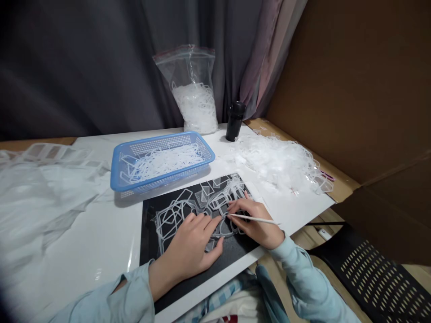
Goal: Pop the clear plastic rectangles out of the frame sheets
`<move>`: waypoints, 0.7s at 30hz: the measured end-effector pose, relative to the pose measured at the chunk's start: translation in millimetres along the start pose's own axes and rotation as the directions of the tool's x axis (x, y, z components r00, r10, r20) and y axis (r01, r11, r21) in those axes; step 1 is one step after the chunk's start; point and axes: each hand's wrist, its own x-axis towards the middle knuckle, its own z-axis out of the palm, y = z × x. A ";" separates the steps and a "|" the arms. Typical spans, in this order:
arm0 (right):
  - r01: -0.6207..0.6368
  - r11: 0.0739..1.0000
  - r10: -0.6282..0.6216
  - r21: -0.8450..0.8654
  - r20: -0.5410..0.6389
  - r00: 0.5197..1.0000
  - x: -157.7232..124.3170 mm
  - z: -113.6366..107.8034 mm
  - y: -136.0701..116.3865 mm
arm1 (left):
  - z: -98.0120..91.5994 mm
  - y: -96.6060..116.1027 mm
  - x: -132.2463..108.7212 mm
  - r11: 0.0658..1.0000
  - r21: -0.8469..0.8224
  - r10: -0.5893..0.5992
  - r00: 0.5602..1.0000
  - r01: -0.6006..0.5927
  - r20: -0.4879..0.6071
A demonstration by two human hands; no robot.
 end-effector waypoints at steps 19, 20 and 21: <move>-0.311 0.932 0.325 0.189 -0.047 0.945 -5.3 16.3 -12.3 | 2.7 -3.6 -2.1 0.996 -0.057 0.073 0.997 -0.074 -0.014; -0.313 0.931 0.327 0.189 -0.049 0.944 -5.0 16.3 -12.0 | 2.4 -3.6 -2.1 0.996 -0.064 0.070 0.998 -0.070 -0.008; -0.313 0.931 0.327 0.189 -0.050 0.944 -4.6 16.2 -12.1 | 2.0 -3.6 -2.0 0.995 -0.070 0.068 0.998 -0.068 -0.007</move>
